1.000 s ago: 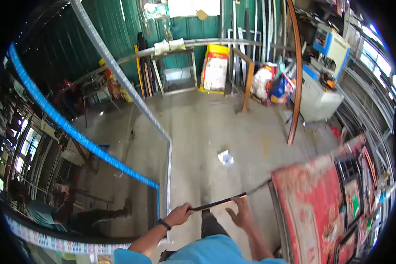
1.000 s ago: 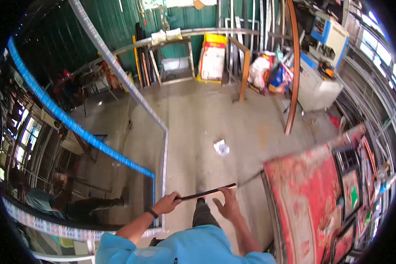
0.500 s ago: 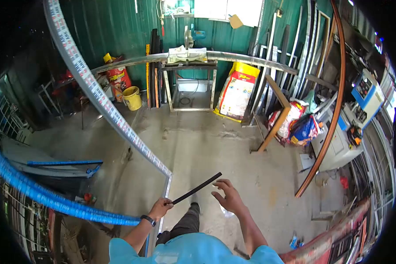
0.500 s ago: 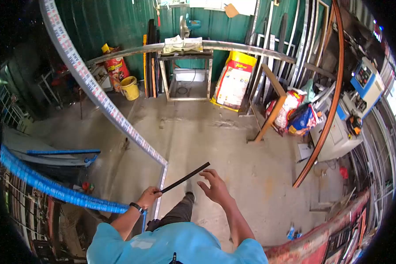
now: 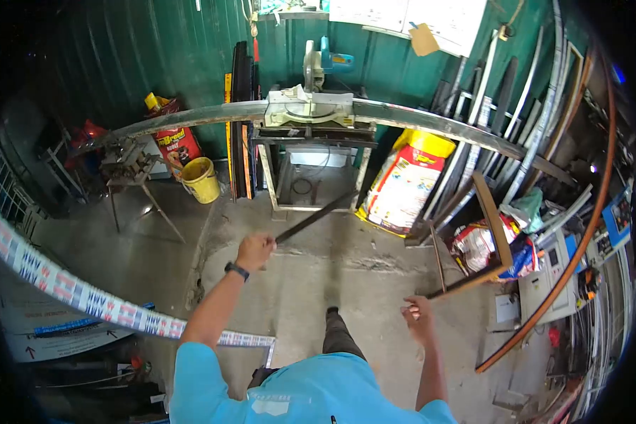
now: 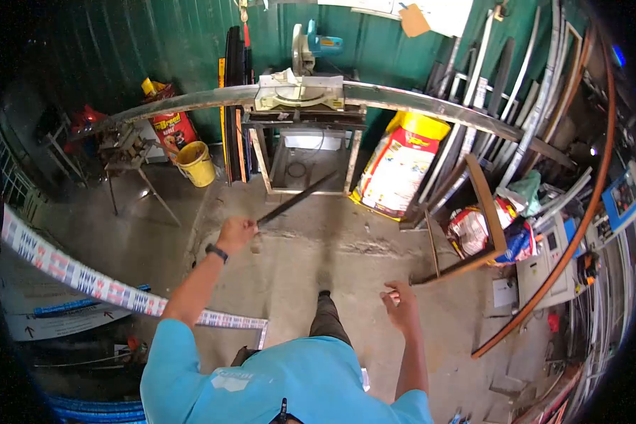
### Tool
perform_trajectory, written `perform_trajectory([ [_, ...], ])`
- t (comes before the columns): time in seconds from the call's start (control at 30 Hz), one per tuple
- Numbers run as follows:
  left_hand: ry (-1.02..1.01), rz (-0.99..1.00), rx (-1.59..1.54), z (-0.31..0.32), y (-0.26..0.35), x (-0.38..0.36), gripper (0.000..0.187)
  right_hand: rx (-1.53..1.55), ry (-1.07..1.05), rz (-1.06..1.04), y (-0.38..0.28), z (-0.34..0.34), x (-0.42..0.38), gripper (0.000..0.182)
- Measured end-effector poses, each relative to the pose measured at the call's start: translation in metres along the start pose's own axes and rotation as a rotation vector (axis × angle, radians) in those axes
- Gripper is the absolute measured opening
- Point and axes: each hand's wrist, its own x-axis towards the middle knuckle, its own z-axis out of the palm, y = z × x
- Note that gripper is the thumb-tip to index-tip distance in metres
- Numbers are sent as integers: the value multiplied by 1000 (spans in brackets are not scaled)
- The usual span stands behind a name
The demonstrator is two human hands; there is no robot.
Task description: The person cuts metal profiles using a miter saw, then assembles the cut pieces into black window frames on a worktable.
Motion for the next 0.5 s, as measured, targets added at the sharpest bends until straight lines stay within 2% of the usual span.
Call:
perform_trajectory([
  [0.07,170,164,119,-13,3,99,9,14,28,-92,-8,4,89,31],
  [0.2,216,210,185,-28,-12,273,5,-174,136,-244,-40,18,282,31],
  [0.23,235,224,198,-31,-16,312,4,-119,135,-247,-63,22,325,31],
  [0.27,267,240,203,-36,-21,353,4,-72,138,-260,-97,22,374,31],
  [0.33,304,270,200,-49,-44,426,4,-83,198,-451,-181,22,449,35],
  [0.4,249,213,197,-75,-43,489,5,-100,305,-628,-263,25,517,38],
  [0.5,252,279,293,-94,-66,589,5,-29,354,-698,-358,34,610,40],
])
